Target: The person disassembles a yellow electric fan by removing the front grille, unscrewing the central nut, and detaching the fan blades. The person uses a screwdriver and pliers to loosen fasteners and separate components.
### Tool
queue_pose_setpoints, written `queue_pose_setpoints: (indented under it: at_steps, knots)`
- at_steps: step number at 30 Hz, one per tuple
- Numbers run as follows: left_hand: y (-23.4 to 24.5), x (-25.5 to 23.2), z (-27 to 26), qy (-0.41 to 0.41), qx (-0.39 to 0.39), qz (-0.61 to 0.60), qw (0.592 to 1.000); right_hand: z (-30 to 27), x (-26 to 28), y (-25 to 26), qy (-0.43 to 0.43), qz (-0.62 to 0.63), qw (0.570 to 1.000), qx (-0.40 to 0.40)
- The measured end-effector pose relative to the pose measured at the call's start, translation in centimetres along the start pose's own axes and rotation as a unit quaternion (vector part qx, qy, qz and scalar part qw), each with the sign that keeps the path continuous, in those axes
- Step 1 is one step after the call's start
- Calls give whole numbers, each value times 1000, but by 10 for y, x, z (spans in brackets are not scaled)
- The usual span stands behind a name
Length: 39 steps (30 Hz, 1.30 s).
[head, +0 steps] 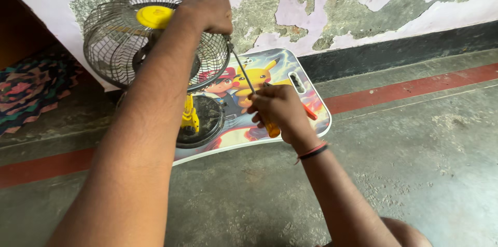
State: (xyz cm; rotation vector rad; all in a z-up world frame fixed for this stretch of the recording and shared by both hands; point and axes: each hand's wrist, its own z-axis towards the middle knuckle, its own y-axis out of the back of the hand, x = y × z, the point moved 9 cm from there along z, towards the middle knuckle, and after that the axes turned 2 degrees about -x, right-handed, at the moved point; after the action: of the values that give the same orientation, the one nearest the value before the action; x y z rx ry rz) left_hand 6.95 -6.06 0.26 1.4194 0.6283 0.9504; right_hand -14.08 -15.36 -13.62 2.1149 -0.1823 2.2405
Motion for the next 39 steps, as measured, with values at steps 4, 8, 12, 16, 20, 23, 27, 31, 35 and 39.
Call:
queue_pose_setpoints:
  at_steps: [4, 8, 12, 16, 20, 23, 27, 31, 35, 39]
  knots:
    - [4, 1, -6, -3, -20, 2, 1000, -9, 14, 3, 87, -299, 946, -85]
    - [1, -13, -3, -16, -15, 12, 1000, 1, -22, -11, -69, 193, 978, 32]
    - [1, -17, -2, -18, -30, 14, 999, 9, -29, -14, -102, 239, 962, 80]
    - [0, -17, -3, -21, -4, 20, 1000, 12, -29, -16, -90, 153, 982, 61]
    - [3, -14, -5, -24, -13, 16, 1000, 11, -21, -25, 21, -54, 998, 14]
    - [0, -14, -5, -22, -1, 14, 1000, 15, -21, -30, 48, 43, 998, -3]
    - [1, -16, -3, -33, -10, 15, 999, 19, -32, -33, -20, 181, 983, 22]
    - [-1, -18, 0, -31, 0, 12, 999, 27, -36, -31, -100, 296, 946, 81]
    - [0, -15, -3, -20, 6, 9, 1000, 30, -35, -28, -144, 387, 906, 91]
    - [2, -12, -5, -8, 7, 4, 1000, 37, -19, -13, 16, 42, 999, -2]
